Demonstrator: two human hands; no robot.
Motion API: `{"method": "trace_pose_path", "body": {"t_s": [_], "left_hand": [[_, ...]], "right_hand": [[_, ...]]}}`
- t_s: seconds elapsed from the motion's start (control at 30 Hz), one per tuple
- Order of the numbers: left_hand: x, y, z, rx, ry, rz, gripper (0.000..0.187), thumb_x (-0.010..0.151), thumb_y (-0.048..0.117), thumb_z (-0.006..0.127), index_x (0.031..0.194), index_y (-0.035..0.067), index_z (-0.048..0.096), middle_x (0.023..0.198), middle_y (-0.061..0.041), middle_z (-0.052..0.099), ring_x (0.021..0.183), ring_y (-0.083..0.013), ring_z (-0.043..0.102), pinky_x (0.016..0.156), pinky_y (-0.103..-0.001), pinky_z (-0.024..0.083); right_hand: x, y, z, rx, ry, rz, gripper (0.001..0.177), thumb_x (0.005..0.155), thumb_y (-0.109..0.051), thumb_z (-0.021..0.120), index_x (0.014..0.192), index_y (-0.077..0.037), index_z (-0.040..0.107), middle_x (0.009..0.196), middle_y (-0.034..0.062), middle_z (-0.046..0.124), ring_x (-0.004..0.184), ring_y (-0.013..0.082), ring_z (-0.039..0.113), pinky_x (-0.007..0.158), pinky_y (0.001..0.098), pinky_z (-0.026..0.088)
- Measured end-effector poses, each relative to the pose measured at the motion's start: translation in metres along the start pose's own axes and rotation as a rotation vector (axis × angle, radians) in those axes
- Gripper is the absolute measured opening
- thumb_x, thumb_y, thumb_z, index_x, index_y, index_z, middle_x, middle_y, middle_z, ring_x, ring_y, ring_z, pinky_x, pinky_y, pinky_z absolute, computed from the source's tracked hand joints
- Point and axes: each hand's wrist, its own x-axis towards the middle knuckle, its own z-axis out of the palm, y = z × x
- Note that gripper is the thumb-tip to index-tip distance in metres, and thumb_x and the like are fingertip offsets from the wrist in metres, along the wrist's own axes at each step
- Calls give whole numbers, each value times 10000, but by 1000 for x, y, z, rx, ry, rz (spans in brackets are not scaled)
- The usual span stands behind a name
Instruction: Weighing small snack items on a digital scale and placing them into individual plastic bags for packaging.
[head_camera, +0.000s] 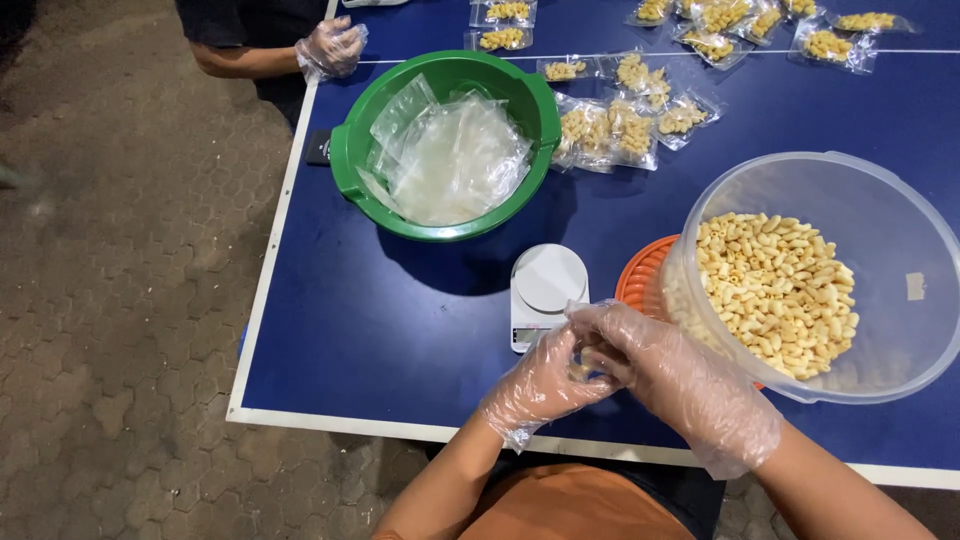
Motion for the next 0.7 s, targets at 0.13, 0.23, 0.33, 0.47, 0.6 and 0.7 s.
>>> {"method": "trace_pose_path", "body": {"t_s": [0.13, 0.23, 0.33, 0.47, 0.6, 0.7], "left_hand": [[5, -3, 0, -14, 9, 42, 453, 834, 207, 745, 1251, 102, 602, 1144, -64, 733, 1071, -187, 715, 942, -335, 576], [11, 0, 2, -101, 13, 223, 381, 889, 175, 728, 1239, 98, 596, 1176, -46, 659, 1134, -166, 642, 1019, -328, 531], [16, -17, 6, -47, 71, 346, 535, 903, 265, 729, 1356, 68, 523, 1389, -105, 536, 1344, -225, 515, 1182, -364, 420], [24, -43, 9, -27, 190, 521, 545, 726, -20, 806, 1260, 21, 704, 1386, -248, 633, 1245, -417, 626, 997, -513, 549], [24, -20, 1, 33, 328, 251, 442, 708, 183, 811, 1098, 32, 669, 891, -202, 757, 848, -403, 752, 736, -525, 613], [23, -24, -7, 46, 338, 369, 884, 796, 196, 817, 1528, -28, 375, 1116, -266, 705, 1038, -426, 696, 969, -541, 557]], "right_hand": [[-2, -12, -6, -81, 56, -84, 185, 1018, -230, 524, 1177, -176, 602, 1101, -30, 681, 1010, 89, 669, 902, 305, 497], [-3, 0, 6, -11, 153, -129, 172, 1022, -209, 523, 1141, -168, 639, 1070, -7, 688, 976, 124, 677, 889, 305, 512], [3, 8, 17, 21, 208, -186, 199, 1010, -230, 554, 1139, -140, 676, 1100, 22, 743, 993, 177, 722, 887, 333, 537], [14, 20, 40, -30, 445, -316, 225, 944, -213, 678, 1153, -243, 757, 1041, -23, 790, 975, 243, 766, 871, 365, 606], [18, 35, 31, -214, 436, -483, 397, 994, -206, 574, 1383, -172, 644, 1469, 169, 583, 1396, 348, 514, 1211, 469, 354], [20, 39, 24, -195, 484, -494, 355, 964, -271, 677, 1263, -80, 686, 1246, 140, 692, 1265, 388, 612, 1113, 517, 458]]}}
